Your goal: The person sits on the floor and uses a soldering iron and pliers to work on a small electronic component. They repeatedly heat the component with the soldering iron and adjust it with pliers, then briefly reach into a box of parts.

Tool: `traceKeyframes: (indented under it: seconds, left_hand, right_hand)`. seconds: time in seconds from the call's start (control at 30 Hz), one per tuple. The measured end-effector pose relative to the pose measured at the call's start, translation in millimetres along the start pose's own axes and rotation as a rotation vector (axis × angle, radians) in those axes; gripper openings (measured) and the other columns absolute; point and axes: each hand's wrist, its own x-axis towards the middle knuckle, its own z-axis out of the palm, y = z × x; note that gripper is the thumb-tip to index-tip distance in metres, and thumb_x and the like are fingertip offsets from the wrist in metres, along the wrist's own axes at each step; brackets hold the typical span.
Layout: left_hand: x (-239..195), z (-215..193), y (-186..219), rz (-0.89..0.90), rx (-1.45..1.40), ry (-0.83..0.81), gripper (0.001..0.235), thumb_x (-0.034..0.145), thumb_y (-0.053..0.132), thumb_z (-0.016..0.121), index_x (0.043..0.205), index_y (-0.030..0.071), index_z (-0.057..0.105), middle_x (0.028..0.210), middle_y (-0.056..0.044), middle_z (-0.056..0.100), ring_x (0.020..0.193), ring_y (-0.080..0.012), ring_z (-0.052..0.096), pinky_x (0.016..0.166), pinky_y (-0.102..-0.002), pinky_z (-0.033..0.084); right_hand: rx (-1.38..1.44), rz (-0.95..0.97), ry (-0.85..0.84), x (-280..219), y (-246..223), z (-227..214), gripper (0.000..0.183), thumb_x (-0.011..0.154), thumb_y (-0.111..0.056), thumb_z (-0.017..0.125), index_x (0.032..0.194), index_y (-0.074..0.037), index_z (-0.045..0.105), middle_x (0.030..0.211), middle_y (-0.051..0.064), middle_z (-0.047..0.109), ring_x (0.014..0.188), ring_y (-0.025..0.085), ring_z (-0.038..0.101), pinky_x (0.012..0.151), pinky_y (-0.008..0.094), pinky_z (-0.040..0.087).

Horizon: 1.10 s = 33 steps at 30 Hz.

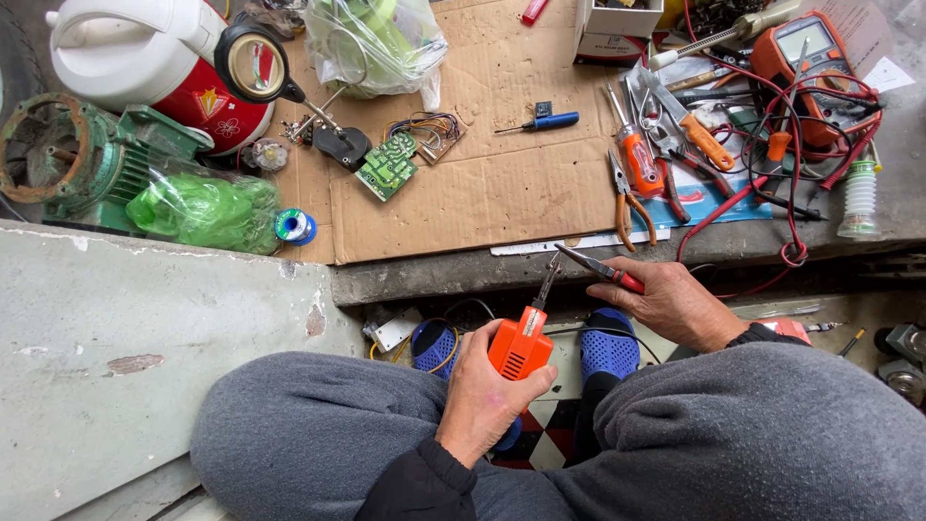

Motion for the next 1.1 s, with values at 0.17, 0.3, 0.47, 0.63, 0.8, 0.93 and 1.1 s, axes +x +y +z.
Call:
traceKeyframes:
  seconds: [0.17, 0.3, 0.47, 0.63, 0.8, 0.93, 1.1]
  left_hand:
    - [0.0, 3.1, -10.1, 0.066, -0.011, 0.025, 0.081, 0.067, 0.050, 0.090, 0.139, 0.022, 0.067, 0.130, 0.000, 0.065, 0.119, -0.0154, 0.068, 0.109, -0.031, 0.052]
    - [-1.4, 1.3, -7.0, 0.085, -0.009, 0.009, 0.082, 0.068, 0.050, 0.089, 0.140, 0.020, 0.065, 0.131, 0.001, 0.064, 0.118, -0.0151, 0.068, 0.108, -0.031, 0.054]
    - [-3.3, -2.1, -1.3, 0.045, -0.015, -0.025, 0.082, 0.069, 0.051, 0.089, 0.142, 0.021, 0.064, 0.133, 0.001, 0.062, 0.118, -0.0144, 0.067, 0.107, -0.031, 0.054]
    - [-2.4, -0.1, -0.9, 0.022, -0.006, -0.031, 0.082, 0.070, 0.053, 0.088, 0.143, 0.023, 0.064, 0.129, 0.001, 0.061, 0.116, -0.0142, 0.066, 0.106, -0.031, 0.054]
    - [-1.7, 0.7, -0.2, -0.008, -0.029, -0.024, 0.088, 0.069, 0.056, 0.087, 0.145, 0.021, 0.063, 0.136, 0.002, 0.062, 0.119, -0.0140, 0.067, 0.106, -0.031, 0.054]
    - [-1.9, -0.6, 1.9, -0.017, -0.037, -0.027, 0.085, 0.070, 0.055, 0.087, 0.145, 0.022, 0.064, 0.134, 0.003, 0.062, 0.117, -0.0129, 0.067, 0.106, -0.031, 0.054]
    - [-4.4, -4.2, 8.3, -0.067, -0.083, -0.034, 0.083, 0.070, 0.056, 0.087, 0.144, 0.023, 0.066, 0.134, 0.003, 0.064, 0.118, -0.0119, 0.067, 0.105, -0.030, 0.054]
  right_hand:
    - [0.067, 0.004, -0.003, -5.3, 8.2, 3.2, 0.025, 0.097, -0.041, 0.080, 0.116, -0.025, 0.087, 0.097, -0.005, 0.087, 0.088, 0.010, 0.068, 0.090, 0.029, 0.052]
    - [0.110, -0.027, 0.033, -9.7, 7.8, 0.9, 0.025, 0.096, -0.037, 0.082, 0.115, -0.023, 0.088, 0.097, -0.007, 0.088, 0.087, 0.007, 0.067, 0.089, 0.028, 0.053]
    - [0.081, -0.058, 0.042, -7.6, 17.5, 4.9, 0.023, 0.096, -0.039, 0.082, 0.112, -0.024, 0.088, 0.092, -0.007, 0.084, 0.083, 0.008, 0.065, 0.086, 0.028, 0.051]
    - [0.065, -0.018, 0.027, -7.6, 8.8, -0.5, 0.024, 0.097, -0.041, 0.081, 0.112, -0.024, 0.087, 0.091, -0.004, 0.084, 0.081, 0.011, 0.063, 0.084, 0.030, 0.051]
    - [0.001, -0.012, -0.013, -6.2, 3.1, -4.0, 0.030, 0.099, -0.048, 0.074, 0.117, -0.025, 0.083, 0.095, -0.002, 0.085, 0.087, 0.017, 0.072, 0.088, 0.032, 0.052]
    - [-0.003, -0.014, -0.036, -2.8, 5.0, -2.6, 0.029, 0.101, -0.048, 0.073, 0.116, -0.024, 0.082, 0.089, 0.001, 0.081, 0.083, 0.019, 0.068, 0.084, 0.033, 0.051]
    - [-0.037, 0.065, -0.041, 3.1, 10.2, 2.2, 0.046, 0.098, -0.055, 0.069, 0.132, -0.025, 0.081, 0.104, 0.007, 0.088, 0.095, 0.027, 0.078, 0.090, 0.036, 0.052]
